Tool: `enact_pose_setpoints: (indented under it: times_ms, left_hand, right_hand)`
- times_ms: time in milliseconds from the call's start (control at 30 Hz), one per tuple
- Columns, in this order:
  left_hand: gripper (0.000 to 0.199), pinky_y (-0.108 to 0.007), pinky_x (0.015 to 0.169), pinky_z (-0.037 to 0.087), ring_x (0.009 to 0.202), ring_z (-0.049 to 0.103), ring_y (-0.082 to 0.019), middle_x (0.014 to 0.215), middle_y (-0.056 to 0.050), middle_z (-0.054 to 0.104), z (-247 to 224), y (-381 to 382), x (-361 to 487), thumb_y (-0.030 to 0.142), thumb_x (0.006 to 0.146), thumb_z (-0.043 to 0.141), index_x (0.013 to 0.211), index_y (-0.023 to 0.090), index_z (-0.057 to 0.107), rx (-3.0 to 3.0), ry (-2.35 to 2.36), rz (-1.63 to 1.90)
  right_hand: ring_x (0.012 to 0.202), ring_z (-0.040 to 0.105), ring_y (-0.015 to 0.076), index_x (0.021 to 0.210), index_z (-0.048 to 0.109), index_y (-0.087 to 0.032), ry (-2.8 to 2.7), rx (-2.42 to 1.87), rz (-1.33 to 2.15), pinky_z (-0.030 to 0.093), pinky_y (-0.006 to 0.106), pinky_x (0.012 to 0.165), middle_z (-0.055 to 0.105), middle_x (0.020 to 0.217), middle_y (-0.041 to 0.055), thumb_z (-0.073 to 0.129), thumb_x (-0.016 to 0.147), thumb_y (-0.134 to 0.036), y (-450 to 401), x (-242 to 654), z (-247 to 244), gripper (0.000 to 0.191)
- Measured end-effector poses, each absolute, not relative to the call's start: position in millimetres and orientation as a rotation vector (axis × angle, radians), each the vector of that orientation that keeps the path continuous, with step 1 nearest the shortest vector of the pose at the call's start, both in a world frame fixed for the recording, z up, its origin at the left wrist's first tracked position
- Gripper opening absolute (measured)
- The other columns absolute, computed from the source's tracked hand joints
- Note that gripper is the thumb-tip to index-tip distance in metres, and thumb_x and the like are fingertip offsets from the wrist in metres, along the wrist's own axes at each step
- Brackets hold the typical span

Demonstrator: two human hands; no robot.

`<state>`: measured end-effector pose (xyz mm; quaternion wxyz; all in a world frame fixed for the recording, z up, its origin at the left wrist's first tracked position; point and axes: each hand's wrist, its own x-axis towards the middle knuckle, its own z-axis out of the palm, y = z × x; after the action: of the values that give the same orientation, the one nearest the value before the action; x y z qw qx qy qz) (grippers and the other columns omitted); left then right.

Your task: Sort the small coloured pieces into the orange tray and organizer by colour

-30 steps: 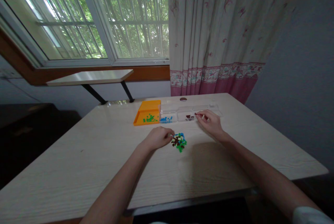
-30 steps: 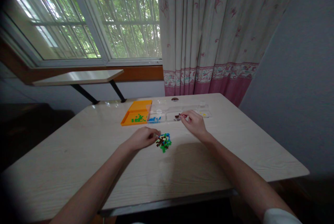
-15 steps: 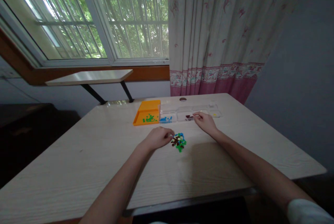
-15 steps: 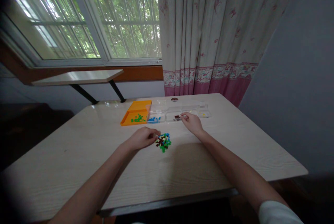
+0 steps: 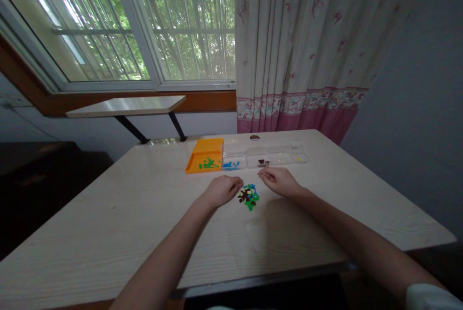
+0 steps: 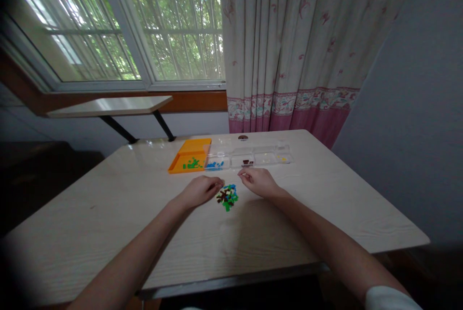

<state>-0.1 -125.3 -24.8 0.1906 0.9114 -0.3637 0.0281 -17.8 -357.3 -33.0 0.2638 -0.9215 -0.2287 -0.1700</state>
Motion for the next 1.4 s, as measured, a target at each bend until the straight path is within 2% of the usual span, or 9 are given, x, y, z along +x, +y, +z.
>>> enact_pose_setpoints:
  times_ms: [100, 200, 467, 833, 1067, 1400]
  left_hand:
    - [0.026, -0.021, 0.055, 0.035, 0.062, 0.055, -0.013, 0.07, -0.003, 0.063, -27.0, -131.6, -0.8, 0.031, 0.081, 0.04, 0.083, 0.018, 0.062, 2.446, -0.839, 0.156]
    - [0.025, -0.019, 0.048, 0.03, 0.051, 0.047, -0.01, 0.059, -0.001, 0.057, -33.8, -141.1, 0.9, 0.031, 0.078, 0.043, 0.079, 0.014, 0.062, 2.217, -0.678, 0.078]
    - [0.026, -0.017, 0.041, 0.026, 0.042, 0.039, -0.006, 0.049, 0.003, 0.048, -52.3, -158.2, 3.2, 0.034, 0.072, 0.052, 0.076, 0.01, 0.061, 1.841, -0.499, -0.16]
    - [0.029, -0.017, 0.043, 0.024, 0.044, 0.036, -0.006, 0.05, 0.004, 0.045, -46.7, -158.0, -0.7, 0.038, 0.075, 0.049, 0.074, 0.011, 0.06, 1.895, -0.574, -0.12]
    - [0.023, -0.017, 0.044, 0.023, 0.044, 0.031, -0.006, 0.047, 0.008, 0.034, -30.4, -155.8, -11.0, 0.034, 0.075, 0.05, 0.081, 0.014, 0.06, 1.972, -0.639, 0.023]
    - [0.028, -0.017, 0.045, 0.024, 0.043, 0.033, -0.006, 0.045, 0.007, 0.036, -28.2, -155.9, -12.8, 0.041, 0.074, 0.052, 0.08, 0.016, 0.063, 2.07, -0.628, 0.127]
  right_hand:
    - [0.052, 0.051, 0.009, 0.088, 0.063, -0.021, -0.668, -2.514, -0.452, 0.034, 0.018, 0.053, 0.061, 0.063, -0.0012, 0.048, 0.08, -0.026, -347.9, -22.8, -32.4, 0.018]
    - [0.053, 0.051, 0.0088, 0.089, 0.062, -0.021, -0.711, -2.505, -0.496, 0.035, 0.018, 0.055, 0.061, 0.062, -0.0016, 0.05, 0.079, -0.029, -340.4, -25.2, -33.6, 0.018]
    - [0.053, 0.052, 0.0084, 0.085, 0.062, -0.021, -0.776, -2.504, -0.655, 0.035, 0.018, 0.057, 0.061, 0.06, -0.0024, 0.054, 0.077, -0.032, -335.6, -23.2, -40.5, 0.016]
    - [0.057, 0.054, 0.0093, 0.086, 0.062, -0.02, -0.902, -2.528, -0.753, 0.033, 0.021, 0.061, 0.063, 0.065, -0.0004, 0.048, 0.082, -0.03, -337.5, -24.7, -39.2, 0.018]
    - [0.059, 0.054, 0.0098, 0.085, 0.063, -0.019, -0.805, -2.464, -0.702, 0.036, 0.02, 0.063, 0.064, 0.069, 0.0013, 0.044, 0.085, -0.036, -339.6, -24.6, -35.8, 0.025]
    - [0.058, 0.054, 0.0097, 0.085, 0.064, -0.018, -0.814, -2.405, -0.704, 0.037, 0.02, 0.062, 0.064, 0.067, 0.0016, 0.045, 0.084, -0.038, -340.3, -23.6, -37.3, 0.027]
